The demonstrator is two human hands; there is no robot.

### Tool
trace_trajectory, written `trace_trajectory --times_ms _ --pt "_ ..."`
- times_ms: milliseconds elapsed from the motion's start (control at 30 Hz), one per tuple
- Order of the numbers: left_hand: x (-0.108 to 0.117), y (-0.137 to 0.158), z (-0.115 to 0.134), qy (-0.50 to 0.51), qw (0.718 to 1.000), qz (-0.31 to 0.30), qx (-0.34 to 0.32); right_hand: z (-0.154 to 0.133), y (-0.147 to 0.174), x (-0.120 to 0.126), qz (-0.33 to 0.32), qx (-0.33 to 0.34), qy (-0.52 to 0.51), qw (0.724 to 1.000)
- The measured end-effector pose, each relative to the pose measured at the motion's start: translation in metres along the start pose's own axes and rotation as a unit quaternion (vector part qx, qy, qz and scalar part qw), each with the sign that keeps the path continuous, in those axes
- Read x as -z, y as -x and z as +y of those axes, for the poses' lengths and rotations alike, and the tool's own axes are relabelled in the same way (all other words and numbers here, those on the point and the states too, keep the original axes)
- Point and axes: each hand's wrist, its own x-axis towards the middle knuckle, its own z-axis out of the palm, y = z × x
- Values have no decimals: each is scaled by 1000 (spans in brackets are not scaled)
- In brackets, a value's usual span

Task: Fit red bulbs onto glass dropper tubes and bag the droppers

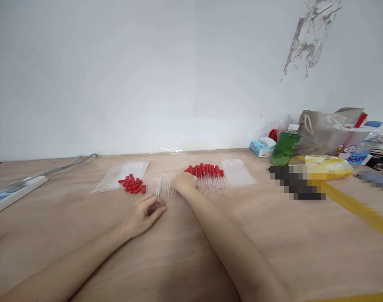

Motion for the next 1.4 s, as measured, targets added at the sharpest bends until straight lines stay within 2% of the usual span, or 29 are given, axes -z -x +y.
trace_trajectory --times_ms 100,167,233,333,533,633,767,900,1067,1133,1233,1300,1400 --pt "13 -7 -20 -151 981 119 10 -3 -2 1 -18 -6 0 1000" --pt "23 -10 -36 -258 952 158 40 -5 -2 1 -25 -7 -2 1000" --pt "29 -11 -49 -320 932 160 52 -5 0 2 -27 -4 -7 1000" --pt "32 -9 -57 -339 932 123 27 0 5 7 -18 11 -19 1000" --pt "35 -5 -60 -312 947 69 -40 40 40 19 37 50 -39 997" --pt "34 -5 -67 -304 949 49 -68 70 62 15 104 84 -55 990" --pt "29 -5 -76 -287 953 72 -72 99 78 3 154 147 -89 973" --pt "27 -4 -75 -210 970 110 -55 106 80 -3 211 197 -129 949" --pt "23 -1 -50 -60 986 144 -62 106 78 -8 214 242 -177 930" --pt "18 1 -32 -7 990 109 -87 108 78 -9 211 265 -179 924" --pt "9 5 -7 65 990 -26 -119 108 80 -7 204 303 -162 917" --pt "3 5 3 84 990 -76 -84 107 83 -5 195 324 -142 915" --pt "-6 2 5 93 993 -64 12 105 86 -3 183 350 -115 911"
